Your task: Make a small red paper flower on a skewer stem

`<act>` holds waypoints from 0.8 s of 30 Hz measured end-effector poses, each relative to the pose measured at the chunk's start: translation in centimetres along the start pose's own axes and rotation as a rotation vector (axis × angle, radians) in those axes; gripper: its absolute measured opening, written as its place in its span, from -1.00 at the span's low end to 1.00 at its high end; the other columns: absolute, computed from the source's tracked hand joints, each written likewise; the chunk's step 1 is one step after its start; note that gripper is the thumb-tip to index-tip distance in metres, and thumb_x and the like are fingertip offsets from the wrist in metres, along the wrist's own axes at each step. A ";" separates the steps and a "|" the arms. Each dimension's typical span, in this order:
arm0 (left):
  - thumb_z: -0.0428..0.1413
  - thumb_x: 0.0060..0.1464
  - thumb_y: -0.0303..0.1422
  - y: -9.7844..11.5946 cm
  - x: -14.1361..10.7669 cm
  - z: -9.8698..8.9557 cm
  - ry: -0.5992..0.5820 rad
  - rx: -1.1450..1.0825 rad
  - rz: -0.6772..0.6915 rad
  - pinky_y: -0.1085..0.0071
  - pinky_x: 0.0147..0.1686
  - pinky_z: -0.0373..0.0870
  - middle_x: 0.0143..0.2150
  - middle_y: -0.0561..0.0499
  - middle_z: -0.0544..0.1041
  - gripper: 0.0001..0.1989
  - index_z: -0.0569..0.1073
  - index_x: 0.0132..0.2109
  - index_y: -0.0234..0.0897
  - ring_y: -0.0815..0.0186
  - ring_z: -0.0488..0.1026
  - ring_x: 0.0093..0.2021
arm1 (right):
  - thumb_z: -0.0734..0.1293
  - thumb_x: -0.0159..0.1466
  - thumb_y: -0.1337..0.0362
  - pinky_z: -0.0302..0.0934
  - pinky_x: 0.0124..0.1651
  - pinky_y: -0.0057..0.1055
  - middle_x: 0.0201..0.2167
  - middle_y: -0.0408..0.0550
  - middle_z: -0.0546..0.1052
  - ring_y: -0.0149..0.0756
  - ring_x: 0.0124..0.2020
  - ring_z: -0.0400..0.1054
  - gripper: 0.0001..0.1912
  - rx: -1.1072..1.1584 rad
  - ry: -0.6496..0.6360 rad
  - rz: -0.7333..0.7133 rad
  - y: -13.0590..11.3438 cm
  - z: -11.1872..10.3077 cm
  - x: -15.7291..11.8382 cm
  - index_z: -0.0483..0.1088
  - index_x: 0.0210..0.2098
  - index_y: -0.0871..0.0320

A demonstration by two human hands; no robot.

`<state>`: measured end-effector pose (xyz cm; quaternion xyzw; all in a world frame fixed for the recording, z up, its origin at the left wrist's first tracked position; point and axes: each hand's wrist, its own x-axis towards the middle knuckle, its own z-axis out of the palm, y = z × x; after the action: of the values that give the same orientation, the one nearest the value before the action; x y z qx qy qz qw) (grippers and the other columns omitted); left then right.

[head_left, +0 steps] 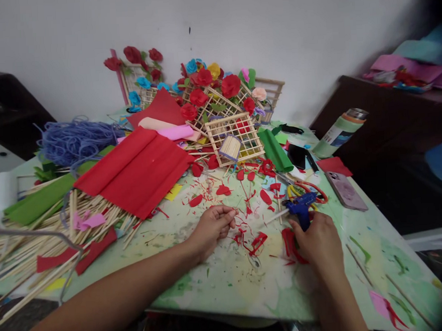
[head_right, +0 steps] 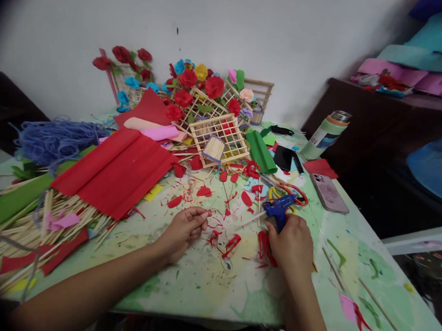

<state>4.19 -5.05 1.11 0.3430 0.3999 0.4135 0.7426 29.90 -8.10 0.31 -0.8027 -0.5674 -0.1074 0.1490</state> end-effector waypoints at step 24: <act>0.21 -0.06 -0.25 0.1 -0.1 0.1 -0.022 -0.004 0.008 0.57 -0.67 -0.19 -0.59 0.14 0.33 -0.72 0.37 -0.29 -0.37 0.63 -0.01 -0.70 | 0.27 0.12 -0.07 0.18 -0.49 -0.37 -0.48 -0.02 0.50 -0.28 -0.53 0.31 -0.55 0.888 0.111 0.051 -0.4 -1.7 -2.2 0.48 -0.34 0.23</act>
<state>4.17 -5.12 1.27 0.3476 0.3897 0.4134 0.7459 28.79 -10.48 1.18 -0.6676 -0.5298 0.1074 0.5120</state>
